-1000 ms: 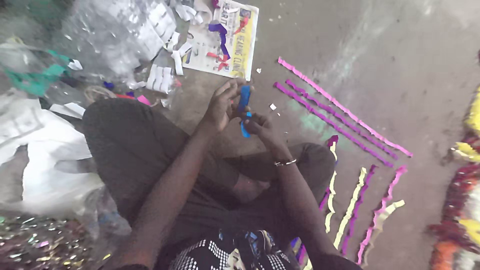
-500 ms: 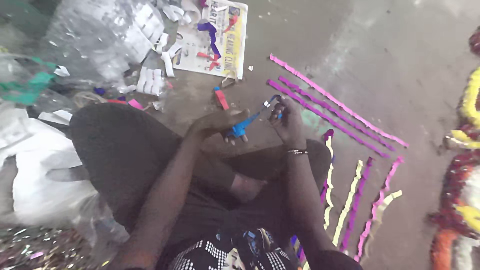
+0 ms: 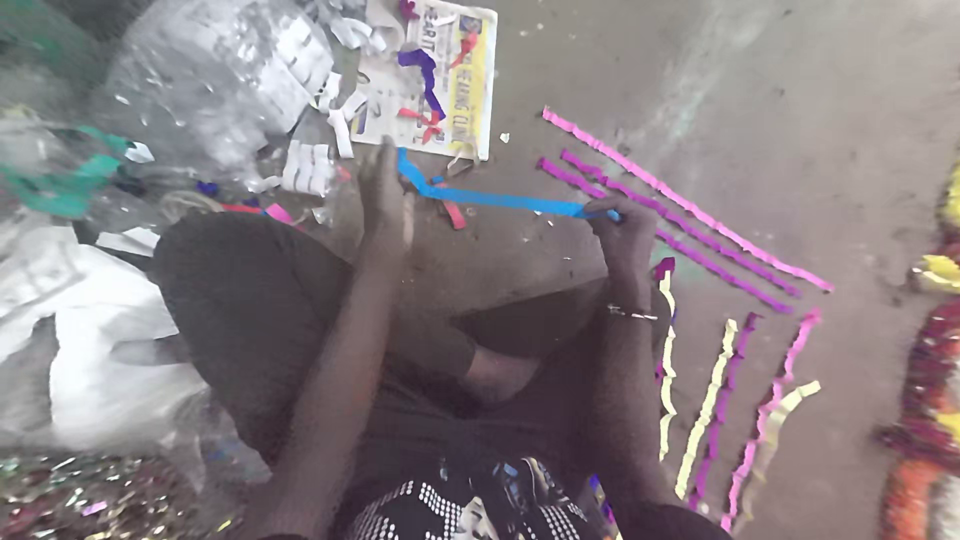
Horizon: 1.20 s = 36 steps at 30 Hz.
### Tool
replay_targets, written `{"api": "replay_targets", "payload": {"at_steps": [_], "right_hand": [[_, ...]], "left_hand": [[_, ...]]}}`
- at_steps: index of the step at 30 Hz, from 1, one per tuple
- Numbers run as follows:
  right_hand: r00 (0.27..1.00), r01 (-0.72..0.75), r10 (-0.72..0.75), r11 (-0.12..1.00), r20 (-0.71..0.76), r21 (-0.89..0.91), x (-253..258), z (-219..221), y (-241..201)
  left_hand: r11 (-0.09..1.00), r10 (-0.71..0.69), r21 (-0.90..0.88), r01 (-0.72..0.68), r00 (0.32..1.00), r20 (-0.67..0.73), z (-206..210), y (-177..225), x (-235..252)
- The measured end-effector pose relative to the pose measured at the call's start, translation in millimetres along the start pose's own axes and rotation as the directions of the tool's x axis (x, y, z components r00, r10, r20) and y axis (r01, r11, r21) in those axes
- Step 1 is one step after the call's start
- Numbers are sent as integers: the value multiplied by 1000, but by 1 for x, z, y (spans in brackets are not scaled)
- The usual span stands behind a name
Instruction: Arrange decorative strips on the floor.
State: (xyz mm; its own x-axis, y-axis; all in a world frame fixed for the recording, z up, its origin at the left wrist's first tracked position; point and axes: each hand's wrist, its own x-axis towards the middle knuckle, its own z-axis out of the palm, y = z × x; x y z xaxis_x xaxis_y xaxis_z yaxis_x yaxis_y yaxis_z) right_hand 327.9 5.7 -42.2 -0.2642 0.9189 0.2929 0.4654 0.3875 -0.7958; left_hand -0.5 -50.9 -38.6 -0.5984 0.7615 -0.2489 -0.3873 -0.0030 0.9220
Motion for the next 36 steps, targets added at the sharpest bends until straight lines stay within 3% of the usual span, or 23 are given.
{"api": "replay_targets", "payload": {"at_steps": [3,6,11,15,18,20,22,23,25,26,28,29,32,36], "right_hand": [[997,-2,0,1000,-76,-19,2,0,0],[992,1,-4,1000,-124,-26,1,2,-2],[952,-165,143,984,-270,-62,-2,-17,7],[879,-319,297,948,-372,1,-3,-40,30],[797,-393,351,919,-492,20,-6,-53,39],[815,-369,320,929,-482,-6,-9,-59,43],[908,-258,244,966,-341,3,-10,-55,38],[955,-185,187,982,-231,33,-8,-47,31],[998,-59,55,985,30,164,-4,-18,7],[990,6,-39,970,132,241,-2,1,-3],[956,81,-166,943,243,323,0,32,-20],[947,113,-202,936,248,333,-2,42,-27],[954,169,-235,934,186,313,-6,51,-33],[962,176,-247,883,112,435,-7,51,-31]], "left_hand": [[920,-128,-389,50,976,-177,-5,16,2],[888,-159,-458,25,953,-256,-12,22,3],[915,4,-370,-161,921,-391,-23,29,11],[909,20,-366,-198,899,-437,-34,39,14],[930,102,-260,-260,862,-497,-49,43,21],[946,190,-123,-301,818,-543,-56,50,21],[937,333,50,-346,839,-430,-49,45,15],[914,406,144,-380,870,-279,-39,36,11],[812,434,325,-485,874,220,-13,18,-7],[749,365,375,-546,812,455,2,9,-18],[726,127,384,-571,659,741,28,-13,-36],[771,28,369,-519,607,794,36,-23,-44],[915,-90,291,-280,561,823,42,-35,-56],[953,-200,289,-91,525,827,35,-23,-53]]}}
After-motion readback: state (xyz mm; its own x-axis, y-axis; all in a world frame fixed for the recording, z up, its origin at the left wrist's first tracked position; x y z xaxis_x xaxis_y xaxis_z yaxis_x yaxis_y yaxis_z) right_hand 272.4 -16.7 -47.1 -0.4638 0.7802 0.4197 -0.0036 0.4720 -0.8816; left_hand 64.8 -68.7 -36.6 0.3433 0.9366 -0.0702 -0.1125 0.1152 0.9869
